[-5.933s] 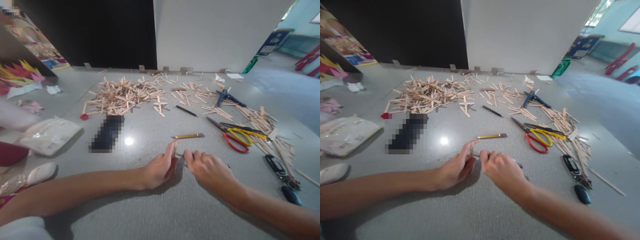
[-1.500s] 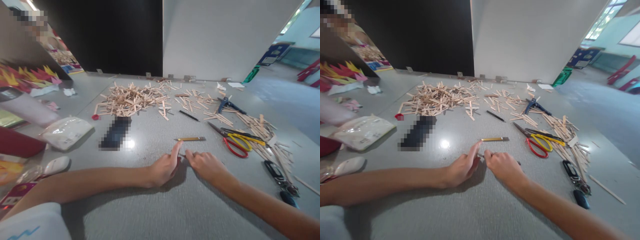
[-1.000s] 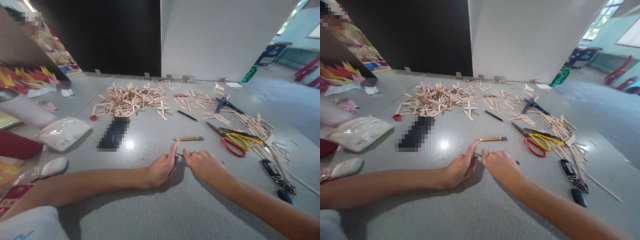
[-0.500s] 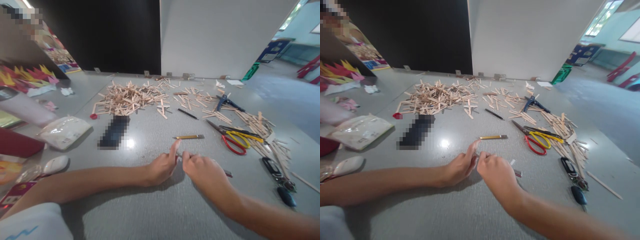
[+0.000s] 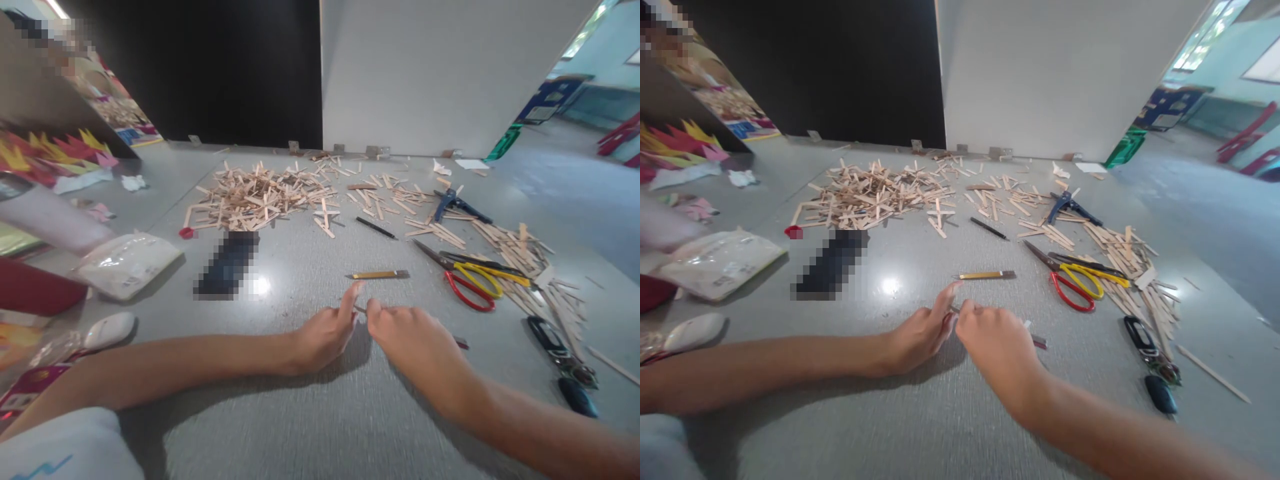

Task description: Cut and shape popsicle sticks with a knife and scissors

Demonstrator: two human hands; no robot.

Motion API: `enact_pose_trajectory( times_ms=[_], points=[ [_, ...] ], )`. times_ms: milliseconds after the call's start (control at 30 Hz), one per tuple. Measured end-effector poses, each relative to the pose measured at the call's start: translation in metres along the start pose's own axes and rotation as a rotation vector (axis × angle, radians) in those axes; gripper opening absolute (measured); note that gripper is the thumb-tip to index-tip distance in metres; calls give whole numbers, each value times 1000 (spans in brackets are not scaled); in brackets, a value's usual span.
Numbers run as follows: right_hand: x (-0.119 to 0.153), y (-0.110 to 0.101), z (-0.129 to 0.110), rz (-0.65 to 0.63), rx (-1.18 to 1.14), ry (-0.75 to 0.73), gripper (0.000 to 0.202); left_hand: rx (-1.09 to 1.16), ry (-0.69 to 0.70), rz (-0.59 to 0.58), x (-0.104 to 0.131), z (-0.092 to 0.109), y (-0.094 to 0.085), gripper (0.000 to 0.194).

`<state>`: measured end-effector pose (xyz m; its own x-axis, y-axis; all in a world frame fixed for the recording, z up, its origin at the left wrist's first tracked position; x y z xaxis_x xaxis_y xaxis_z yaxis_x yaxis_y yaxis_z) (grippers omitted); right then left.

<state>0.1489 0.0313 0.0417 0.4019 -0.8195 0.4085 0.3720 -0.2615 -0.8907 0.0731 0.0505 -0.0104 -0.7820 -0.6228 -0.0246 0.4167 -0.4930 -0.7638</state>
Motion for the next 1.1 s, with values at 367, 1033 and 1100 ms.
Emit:
enact_pose_trajectory(
  times_ms=[367, 1033, 1100],
  points=[
    [3, -3, -8, 39, 6, 35, 22, 14, 34, 9, 1, 2, 0, 59],
    [-12, -3, 3, -41, 30, -46, 34, 4, -18, -18, 1, -1, 0, 63],
    [-8, -4, 1, -28, 25, 7, 32, 1, -3, -28, 1, 0, 1, 62]
  ],
)
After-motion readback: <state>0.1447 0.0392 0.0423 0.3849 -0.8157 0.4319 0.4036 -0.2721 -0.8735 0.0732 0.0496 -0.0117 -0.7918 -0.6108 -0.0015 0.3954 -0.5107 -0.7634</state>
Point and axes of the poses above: each hand's wrist, its own x-axis away from the middle knuckle, its own y-axis out of the palm, z = x × y, the point moved 10 cm from there along -x, towards the middle knuckle, and after that the axes turned 11 degrees about -z, right-handed, at the moved point
